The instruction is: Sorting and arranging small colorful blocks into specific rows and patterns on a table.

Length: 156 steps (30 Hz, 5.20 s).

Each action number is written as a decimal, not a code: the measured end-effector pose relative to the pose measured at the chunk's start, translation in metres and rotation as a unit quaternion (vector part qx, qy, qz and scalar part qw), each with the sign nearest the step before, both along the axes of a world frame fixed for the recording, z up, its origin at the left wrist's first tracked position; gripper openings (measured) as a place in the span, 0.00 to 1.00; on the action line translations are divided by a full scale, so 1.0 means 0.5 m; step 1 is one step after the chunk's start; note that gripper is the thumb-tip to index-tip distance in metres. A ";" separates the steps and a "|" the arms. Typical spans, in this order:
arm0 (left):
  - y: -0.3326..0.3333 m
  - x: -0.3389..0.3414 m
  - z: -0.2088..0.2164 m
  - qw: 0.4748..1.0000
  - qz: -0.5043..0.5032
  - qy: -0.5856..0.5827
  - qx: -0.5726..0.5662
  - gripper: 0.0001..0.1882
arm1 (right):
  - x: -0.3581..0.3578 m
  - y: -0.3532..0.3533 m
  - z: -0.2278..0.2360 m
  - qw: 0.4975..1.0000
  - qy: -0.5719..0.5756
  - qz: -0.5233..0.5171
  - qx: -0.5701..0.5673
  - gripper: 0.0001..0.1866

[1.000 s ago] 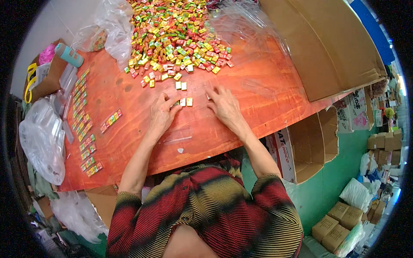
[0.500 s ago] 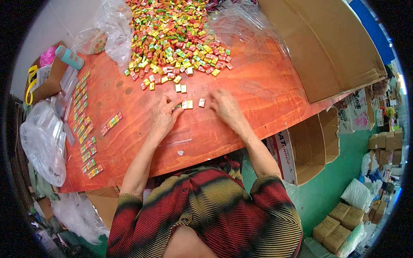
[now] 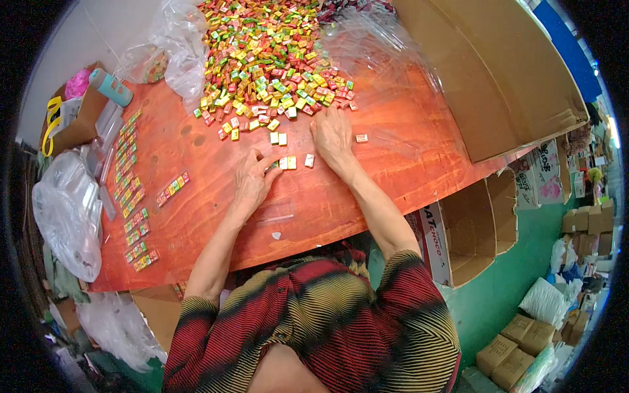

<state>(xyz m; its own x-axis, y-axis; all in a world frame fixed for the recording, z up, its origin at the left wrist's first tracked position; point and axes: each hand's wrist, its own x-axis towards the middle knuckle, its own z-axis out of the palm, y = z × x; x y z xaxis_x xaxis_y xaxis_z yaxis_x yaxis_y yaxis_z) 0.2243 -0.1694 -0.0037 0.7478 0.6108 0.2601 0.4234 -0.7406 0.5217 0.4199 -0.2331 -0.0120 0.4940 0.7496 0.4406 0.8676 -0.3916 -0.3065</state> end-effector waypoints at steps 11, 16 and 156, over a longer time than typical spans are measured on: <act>-0.002 0.002 -0.004 1.000 -0.004 -0.025 -0.004 0.14 | -0.078 -0.086 0.026 0.973 0.112 0.192 -0.067 0.12; -0.002 0.002 0.001 1.000 -0.007 0.005 -0.006 0.16 | -0.082 -0.103 0.035 0.978 0.069 0.173 -0.091 0.16; -0.027 -0.336 -0.013 0.943 0.250 0.186 0.118 0.31 | -0.235 -0.202 0.046 0.963 0.067 0.166 -0.200 0.32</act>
